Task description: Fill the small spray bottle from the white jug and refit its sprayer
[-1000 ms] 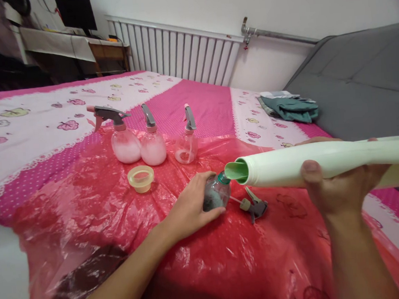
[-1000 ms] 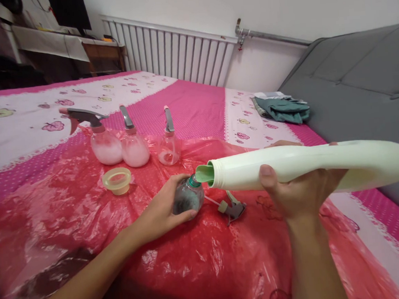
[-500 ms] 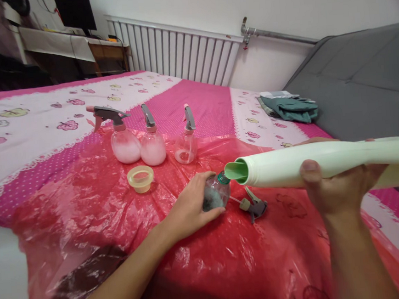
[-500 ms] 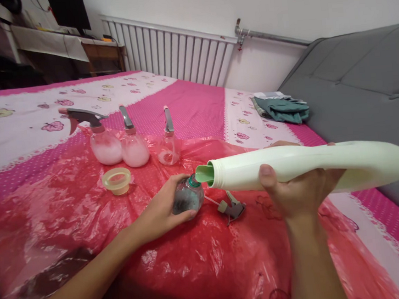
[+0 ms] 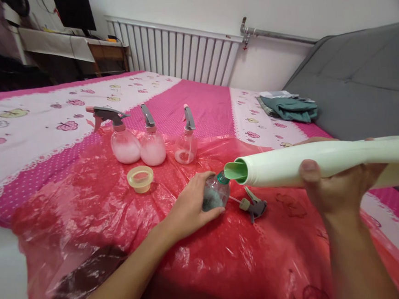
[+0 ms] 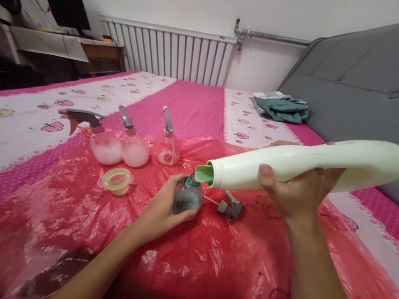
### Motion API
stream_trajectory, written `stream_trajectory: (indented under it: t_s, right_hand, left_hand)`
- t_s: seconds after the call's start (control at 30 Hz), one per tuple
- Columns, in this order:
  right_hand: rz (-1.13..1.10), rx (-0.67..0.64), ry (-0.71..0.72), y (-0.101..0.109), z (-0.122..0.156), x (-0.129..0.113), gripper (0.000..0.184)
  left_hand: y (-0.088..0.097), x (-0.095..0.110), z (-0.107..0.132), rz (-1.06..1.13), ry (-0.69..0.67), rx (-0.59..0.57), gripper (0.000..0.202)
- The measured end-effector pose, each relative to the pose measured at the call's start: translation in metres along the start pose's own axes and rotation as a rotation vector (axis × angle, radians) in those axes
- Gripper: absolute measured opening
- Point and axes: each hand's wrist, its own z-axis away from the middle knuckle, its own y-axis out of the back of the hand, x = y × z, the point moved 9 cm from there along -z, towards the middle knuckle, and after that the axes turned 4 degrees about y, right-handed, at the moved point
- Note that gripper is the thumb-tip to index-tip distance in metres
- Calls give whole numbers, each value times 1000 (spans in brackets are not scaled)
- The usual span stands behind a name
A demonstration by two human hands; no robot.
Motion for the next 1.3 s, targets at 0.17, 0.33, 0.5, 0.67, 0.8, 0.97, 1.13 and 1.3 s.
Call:
stream_trajectory:
  t_s: [0.17, 0.33, 0.5, 0.67, 0.8, 0.97, 1.13, 1.3]
  right_hand:
    - [11, -10, 6, 0, -1, -1, 67]
    - [12, 1, -2, 2, -2, -3, 68]
    - [17, -3, -10, 2, -3, -3, 69]
    - [22, -3, -9, 2, -3, -3, 71]
    - [17, 2, -6, 2, -2, -3, 69]
    - [22, 8, 5, 1, -2, -2, 65]
    - [17, 30, 18, 2, -3, -2, 67]
    - [0, 11, -11, 2, -3, -2, 65]
  left_hand:
    - [1, 1, 0, 6, 0, 4, 73]
    - [1, 0, 0, 12, 5, 7, 74]
    - [0, -1, 0, 6, 3, 4, 73]
    - [0, 0, 0, 5, 7, 1, 73]
    - [1, -1, -1, 8, 13, 3, 73]
    - [0, -1, -1, 5, 14, 1, 73]
    - [0, 0, 0, 7, 16, -2, 72]
    - [1, 0, 0, 9, 19, 0, 72]
